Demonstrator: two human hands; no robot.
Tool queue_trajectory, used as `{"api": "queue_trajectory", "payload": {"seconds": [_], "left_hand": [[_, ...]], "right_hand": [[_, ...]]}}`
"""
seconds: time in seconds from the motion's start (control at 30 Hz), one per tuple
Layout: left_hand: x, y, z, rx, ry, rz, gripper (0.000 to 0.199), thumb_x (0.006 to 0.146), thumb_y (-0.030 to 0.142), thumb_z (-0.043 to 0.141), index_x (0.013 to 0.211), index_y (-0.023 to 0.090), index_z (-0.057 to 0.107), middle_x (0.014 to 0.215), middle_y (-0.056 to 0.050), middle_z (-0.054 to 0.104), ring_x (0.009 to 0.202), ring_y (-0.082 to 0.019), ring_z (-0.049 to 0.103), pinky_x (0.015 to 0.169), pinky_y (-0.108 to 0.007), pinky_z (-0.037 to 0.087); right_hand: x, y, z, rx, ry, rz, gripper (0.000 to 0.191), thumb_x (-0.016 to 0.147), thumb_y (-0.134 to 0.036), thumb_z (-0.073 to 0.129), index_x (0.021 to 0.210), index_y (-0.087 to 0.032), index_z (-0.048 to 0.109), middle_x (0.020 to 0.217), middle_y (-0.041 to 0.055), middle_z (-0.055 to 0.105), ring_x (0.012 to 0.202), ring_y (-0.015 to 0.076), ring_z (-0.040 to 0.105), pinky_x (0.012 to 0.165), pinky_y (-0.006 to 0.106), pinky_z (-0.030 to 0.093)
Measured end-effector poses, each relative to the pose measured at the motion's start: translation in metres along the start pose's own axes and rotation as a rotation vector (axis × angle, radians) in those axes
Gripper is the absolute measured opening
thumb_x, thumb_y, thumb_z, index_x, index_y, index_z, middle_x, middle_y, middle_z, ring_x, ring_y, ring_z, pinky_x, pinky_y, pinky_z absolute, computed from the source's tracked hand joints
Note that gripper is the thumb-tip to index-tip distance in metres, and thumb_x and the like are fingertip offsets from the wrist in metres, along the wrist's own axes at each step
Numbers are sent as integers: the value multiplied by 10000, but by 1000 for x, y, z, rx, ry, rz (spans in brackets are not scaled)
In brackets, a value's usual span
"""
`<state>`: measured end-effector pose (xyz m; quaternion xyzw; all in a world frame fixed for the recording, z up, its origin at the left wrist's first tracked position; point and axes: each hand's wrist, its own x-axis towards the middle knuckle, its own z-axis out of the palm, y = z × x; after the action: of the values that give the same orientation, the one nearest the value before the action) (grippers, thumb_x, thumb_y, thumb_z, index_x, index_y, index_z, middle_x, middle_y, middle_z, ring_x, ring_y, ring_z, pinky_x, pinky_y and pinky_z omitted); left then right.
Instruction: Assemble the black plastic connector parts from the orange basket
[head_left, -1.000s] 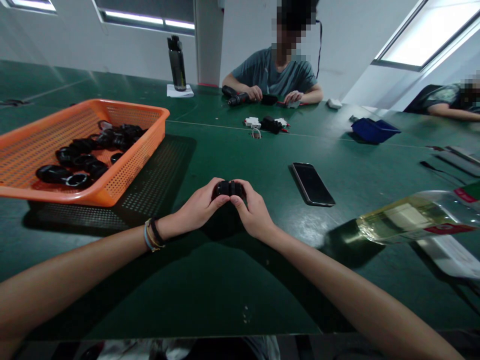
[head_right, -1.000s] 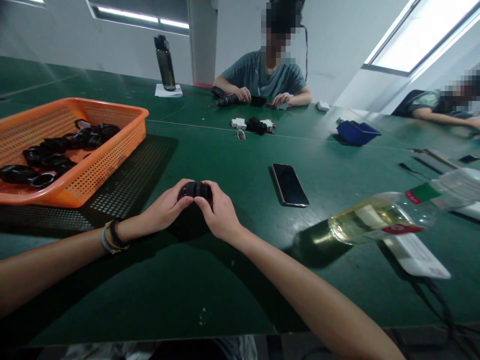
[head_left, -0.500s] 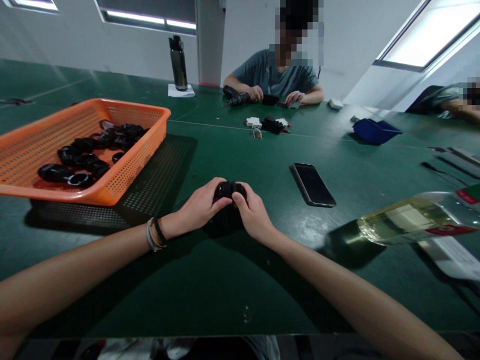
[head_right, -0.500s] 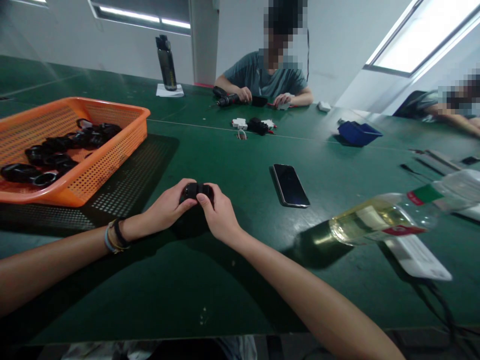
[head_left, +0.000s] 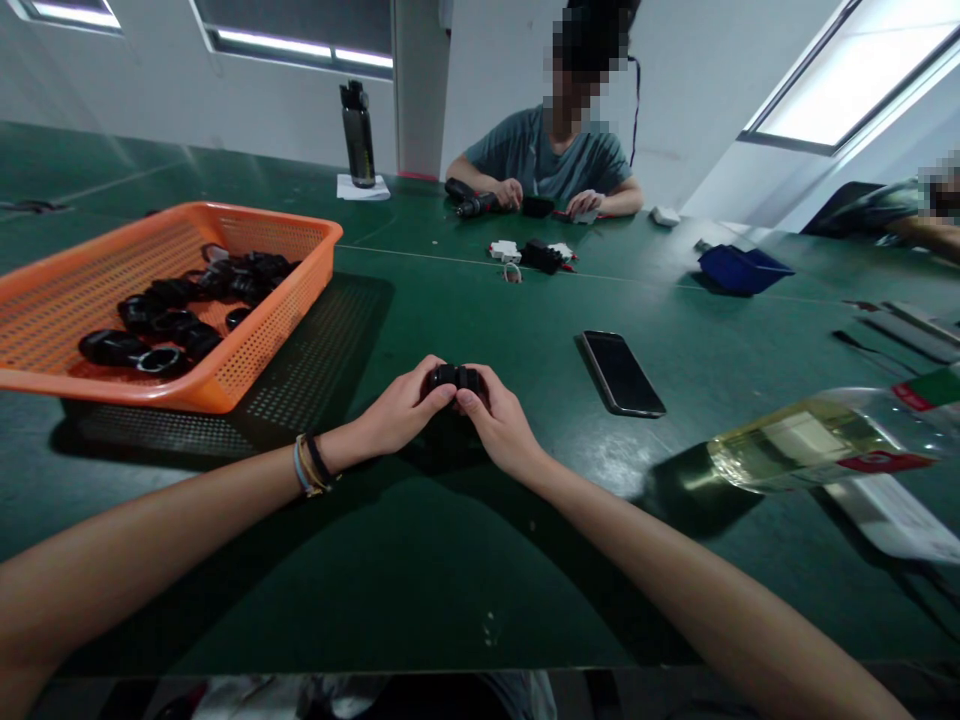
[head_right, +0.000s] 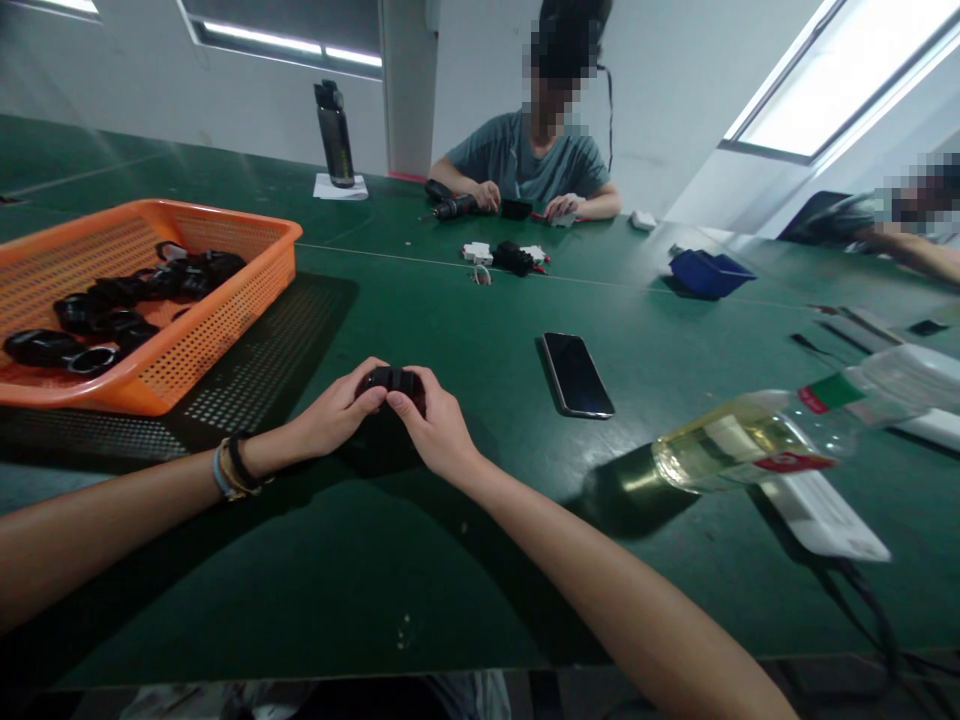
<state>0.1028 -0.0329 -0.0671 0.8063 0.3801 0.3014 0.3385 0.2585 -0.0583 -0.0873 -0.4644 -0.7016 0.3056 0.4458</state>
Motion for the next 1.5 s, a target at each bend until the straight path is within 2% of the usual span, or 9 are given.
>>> {"api": "queue_trajectory", "payload": {"seconds": [0.3, 0.53, 0.67, 0.83, 0.97, 1.07, 1.23, 1.4, 1.5], "left_hand": [[2, -2, 0, -105, -59, -25, 331, 810, 501, 386, 751, 176, 405, 650, 23, 453, 578, -126, 438, 545, -241, 358], [-2, 1, 1, -21, 4, 16, 332, 810, 477, 416, 871, 154, 458, 829, -38, 535, 758, -182, 514, 678, -295, 418], [-2, 1, 2, 37, 14, 38, 362, 805, 478, 439, 942, 144, 464, 877, -53, 539, 776, -193, 520, 703, -308, 418], [0, -3, 1, 61, 18, 59, 366, 802, 490, 436, 920, 144, 459, 840, -39, 518, 745, -182, 504, 680, -296, 400], [0, -4, 1, -33, -2, 51, 356, 832, 492, 364, 892, 149, 441, 717, 4, 473, 643, -145, 464, 611, -265, 377], [0, -5, 1, -136, -14, 29, 370, 864, 479, 282, 945, 146, 422, 637, 36, 425, 570, -124, 424, 558, -246, 351], [2, -8, 2, -253, -10, -27, 353, 845, 473, 344, 972, 150, 407, 610, 54, 411, 551, -109, 408, 543, -233, 337], [4, -10, 2, -331, -70, -60, 387, 818, 517, 358, 905, 149, 439, 570, 63, 395, 514, -98, 384, 513, -225, 319], [5, -8, 1, -352, -83, -101, 379, 796, 543, 380, 799, 166, 414, 553, 68, 381, 479, -86, 349, 474, -215, 294]], "right_hand": [[0, 0, -1, 38, 36, 7, 368, 843, -503, 403, 1008, -181, 473, 843, 53, 601, 714, 164, 568, 644, 302, 457], [-2, -2, 0, 58, 54, 23, 345, 833, -477, 417, 1008, -185, 472, 904, 64, 599, 810, 188, 566, 726, 332, 439], [-3, -1, 1, 137, 29, 84, 325, 840, -470, 416, 978, -184, 488, 896, 58, 594, 810, 185, 557, 727, 330, 431], [-3, 5, 4, 245, -3, 125, 309, 845, -463, 433, 993, -197, 487, 890, 38, 574, 804, 163, 545, 700, 298, 433], [0, 5, 4, 290, -20, 126, 290, 837, -454, 456, 971, -198, 490, 773, 8, 554, 702, 135, 540, 649, 276, 437], [2, 3, 3, 313, -42, 136, 296, 807, -430, 503, 994, -201, 480, 798, 11, 561, 690, 129, 547, 622, 265, 440], [5, 3, -1, 235, -27, 109, 311, 802, -399, 502, 1035, -196, 465, 819, 23, 577, 668, 135, 553, 601, 274, 446], [5, 5, -6, 12, -49, -41, 297, 799, -344, 522, 1060, -209, 475, 878, 34, 593, 743, 159, 565, 677, 308, 460], [5, 5, -8, -46, -17, -101, 291, 811, -323, 500, 1078, -212, 465, 951, 50, 594, 804, 172, 573, 723, 325, 469]]}}
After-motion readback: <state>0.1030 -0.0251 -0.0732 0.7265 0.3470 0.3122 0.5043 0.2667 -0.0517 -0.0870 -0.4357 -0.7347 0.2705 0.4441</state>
